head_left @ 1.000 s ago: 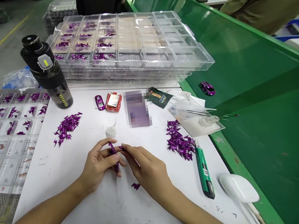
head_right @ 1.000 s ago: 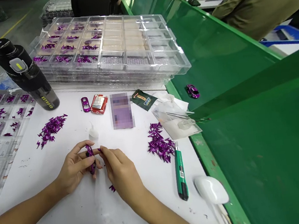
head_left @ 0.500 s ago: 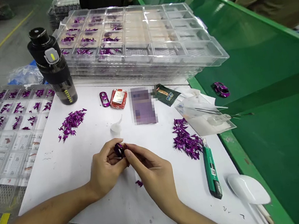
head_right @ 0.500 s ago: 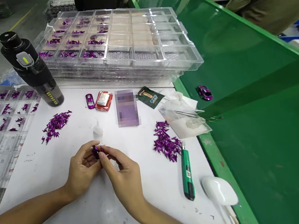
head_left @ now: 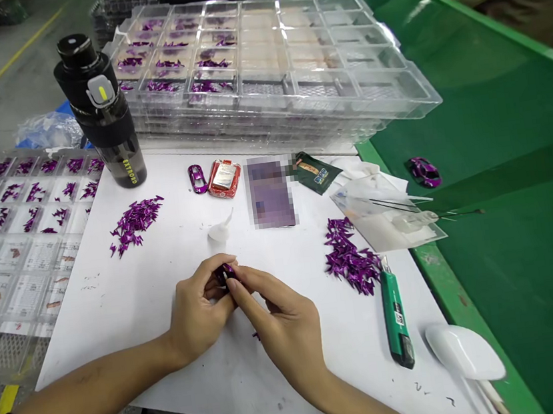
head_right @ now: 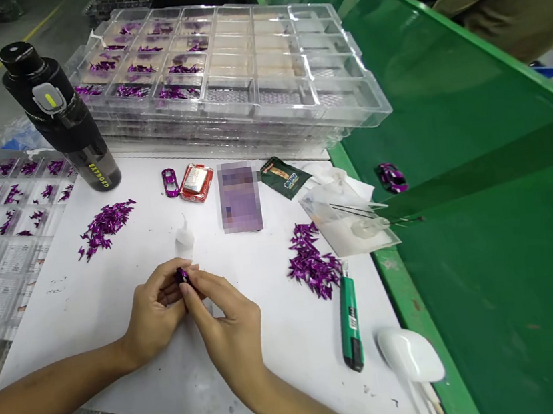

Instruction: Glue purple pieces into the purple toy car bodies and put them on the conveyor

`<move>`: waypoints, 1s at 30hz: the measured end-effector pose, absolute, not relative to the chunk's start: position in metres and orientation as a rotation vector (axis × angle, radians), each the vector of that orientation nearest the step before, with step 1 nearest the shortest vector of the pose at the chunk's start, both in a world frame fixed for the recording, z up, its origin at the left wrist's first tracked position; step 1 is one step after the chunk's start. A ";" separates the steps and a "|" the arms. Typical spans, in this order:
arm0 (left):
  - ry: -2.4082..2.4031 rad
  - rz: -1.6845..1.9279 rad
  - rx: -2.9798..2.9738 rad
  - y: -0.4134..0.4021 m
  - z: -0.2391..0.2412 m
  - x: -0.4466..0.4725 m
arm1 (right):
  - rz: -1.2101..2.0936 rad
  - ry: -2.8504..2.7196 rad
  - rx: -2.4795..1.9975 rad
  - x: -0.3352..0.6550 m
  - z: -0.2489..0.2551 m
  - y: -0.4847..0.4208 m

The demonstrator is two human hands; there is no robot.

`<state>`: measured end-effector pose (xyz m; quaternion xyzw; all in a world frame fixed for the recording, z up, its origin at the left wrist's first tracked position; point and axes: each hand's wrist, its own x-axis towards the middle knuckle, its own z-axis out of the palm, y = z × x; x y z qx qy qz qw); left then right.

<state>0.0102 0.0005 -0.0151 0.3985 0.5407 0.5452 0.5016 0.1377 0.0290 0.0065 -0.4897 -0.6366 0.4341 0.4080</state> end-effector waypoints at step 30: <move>1.304 1.049 0.993 0.007 0.004 -0.002 | 0.168 -1.945 -1.386 0.178 -0.031 0.124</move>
